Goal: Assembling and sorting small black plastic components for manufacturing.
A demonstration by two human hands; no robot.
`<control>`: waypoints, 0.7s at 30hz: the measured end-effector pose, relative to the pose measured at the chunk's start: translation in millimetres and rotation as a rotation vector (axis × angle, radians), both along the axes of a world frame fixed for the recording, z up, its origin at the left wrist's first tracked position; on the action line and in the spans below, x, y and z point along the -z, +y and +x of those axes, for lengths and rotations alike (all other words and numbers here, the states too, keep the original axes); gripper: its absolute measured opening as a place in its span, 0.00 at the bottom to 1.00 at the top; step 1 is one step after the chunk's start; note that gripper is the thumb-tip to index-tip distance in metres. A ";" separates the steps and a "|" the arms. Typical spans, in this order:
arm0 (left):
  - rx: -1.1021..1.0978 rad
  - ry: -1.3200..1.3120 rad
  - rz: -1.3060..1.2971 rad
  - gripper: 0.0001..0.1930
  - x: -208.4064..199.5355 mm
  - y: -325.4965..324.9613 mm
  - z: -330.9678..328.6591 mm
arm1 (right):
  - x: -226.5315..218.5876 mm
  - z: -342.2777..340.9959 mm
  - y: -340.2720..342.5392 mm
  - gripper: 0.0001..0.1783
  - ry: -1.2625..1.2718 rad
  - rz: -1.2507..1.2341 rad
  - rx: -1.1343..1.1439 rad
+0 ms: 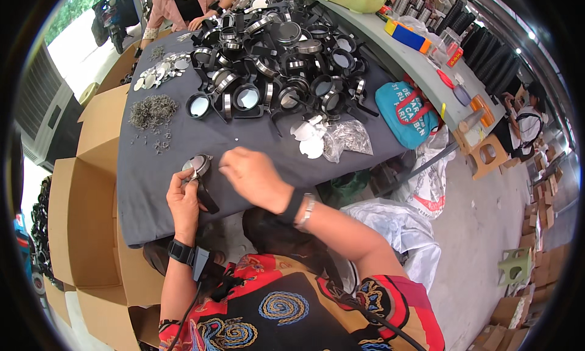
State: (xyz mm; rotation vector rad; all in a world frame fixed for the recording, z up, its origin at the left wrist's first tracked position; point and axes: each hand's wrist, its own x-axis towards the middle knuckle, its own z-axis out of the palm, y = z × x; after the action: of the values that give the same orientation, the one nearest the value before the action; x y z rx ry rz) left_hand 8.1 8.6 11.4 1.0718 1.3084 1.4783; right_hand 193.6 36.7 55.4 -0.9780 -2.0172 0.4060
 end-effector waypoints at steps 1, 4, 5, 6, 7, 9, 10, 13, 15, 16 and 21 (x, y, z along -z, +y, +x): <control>-0.003 -0.003 0.001 0.10 -0.9 0.4 0.3 | -6.6 19.2 -2.3 0.04 -0.095 0.029 0.083; 0.000 0.017 -0.021 0.10 -1.8 -1.1 -1.2 | -7.5 79.9 3.4 0.01 -0.370 0.129 0.329; 0.001 0.013 -0.015 0.10 -1.5 -1.3 -2.0 | -10.4 96.6 3.7 0.03 -0.454 0.091 0.431; 0.006 0.010 -0.009 0.10 -1.1 -1.4 -2.4 | -10.8 115.1 2.6 0.04 -0.606 0.026 0.483; 0.009 0.007 -0.012 0.10 -1.3 -1.3 -2.7 | -6.5 131.1 4.1 0.04 -0.694 -0.010 0.517; 0.012 0.024 -0.016 0.10 -2.5 -1.2 -2.9 | 0.3 150.1 4.0 0.03 -0.823 -0.047 0.546; 0.013 0.023 -0.019 0.10 -2.5 -1.2 -2.7 | 6.6 156.7 5.0 0.03 -0.824 -0.049 0.545; 0.008 0.021 -0.019 0.10 -3.0 -1.5 -3.7 | 17.1 164.8 8.4 0.03 -0.767 -0.019 0.468; 0.023 0.006 -0.022 0.10 -4.7 -1.9 -2.6 | 16.8 164.3 10.6 0.03 -0.756 -0.046 0.474; 0.016 0.008 -0.021 0.10 -5.1 -2.4 -2.8 | 18.6 166.2 12.8 0.03 -0.753 -0.044 0.468; 0.042 -0.013 -0.022 0.10 -1.5 -2.0 -4.4 | 24.9 173.1 19.4 0.06 -0.909 -0.017 0.419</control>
State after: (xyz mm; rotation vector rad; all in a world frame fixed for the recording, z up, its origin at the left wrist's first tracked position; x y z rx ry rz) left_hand 3.7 6.6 12.9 1.0677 1.2829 1.4341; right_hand 366.8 56.0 30.6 -1.7631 -2.4670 -0.3225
